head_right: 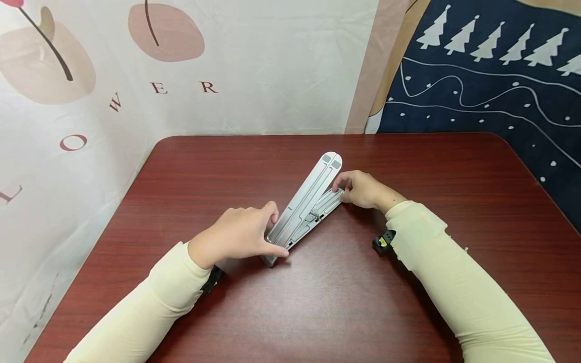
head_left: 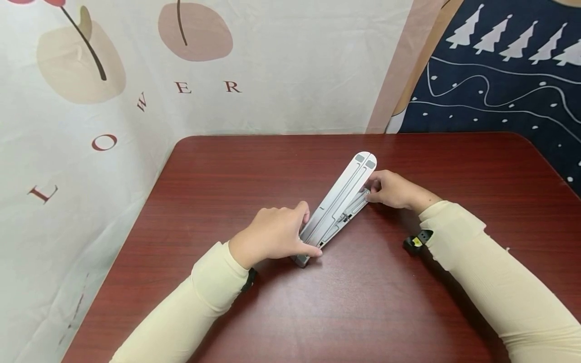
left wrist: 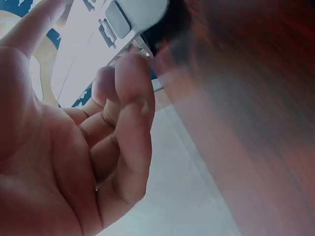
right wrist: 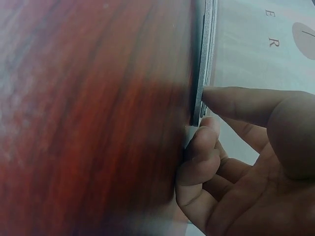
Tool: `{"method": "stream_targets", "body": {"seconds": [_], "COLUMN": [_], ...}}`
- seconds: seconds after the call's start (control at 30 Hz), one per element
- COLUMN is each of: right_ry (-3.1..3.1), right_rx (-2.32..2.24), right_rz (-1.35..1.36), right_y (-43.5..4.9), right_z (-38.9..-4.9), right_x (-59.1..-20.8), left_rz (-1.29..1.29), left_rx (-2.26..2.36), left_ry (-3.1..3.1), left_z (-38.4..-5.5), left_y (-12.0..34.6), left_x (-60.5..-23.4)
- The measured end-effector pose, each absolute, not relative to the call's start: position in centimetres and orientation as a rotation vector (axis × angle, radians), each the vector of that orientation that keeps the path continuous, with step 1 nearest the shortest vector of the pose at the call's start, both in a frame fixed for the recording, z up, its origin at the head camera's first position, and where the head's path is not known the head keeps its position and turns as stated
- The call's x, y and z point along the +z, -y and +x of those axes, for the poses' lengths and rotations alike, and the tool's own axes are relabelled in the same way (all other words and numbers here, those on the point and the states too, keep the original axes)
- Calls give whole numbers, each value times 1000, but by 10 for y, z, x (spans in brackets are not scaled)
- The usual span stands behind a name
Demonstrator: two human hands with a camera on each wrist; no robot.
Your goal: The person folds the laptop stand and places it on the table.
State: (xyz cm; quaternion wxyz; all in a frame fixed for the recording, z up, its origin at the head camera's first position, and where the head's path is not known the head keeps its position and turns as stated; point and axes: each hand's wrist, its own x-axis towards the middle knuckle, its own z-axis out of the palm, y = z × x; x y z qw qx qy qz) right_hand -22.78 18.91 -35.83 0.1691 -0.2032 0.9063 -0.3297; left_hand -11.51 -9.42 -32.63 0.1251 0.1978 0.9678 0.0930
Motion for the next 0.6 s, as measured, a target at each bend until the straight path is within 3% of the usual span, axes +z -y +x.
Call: {"method": "stream_targets", "body": {"seconds": [0.6], "right_ry": [-2591], "right_rx": [-912], "right_rz": [-621], "right_y": [-191], "right_z": [-226], "right_x": [-361], "left_rz": [586], "left_rx": [250], "left_ry": [-2843], "left_z": [-118], "left_y": [96], "left_x": [-327]}}
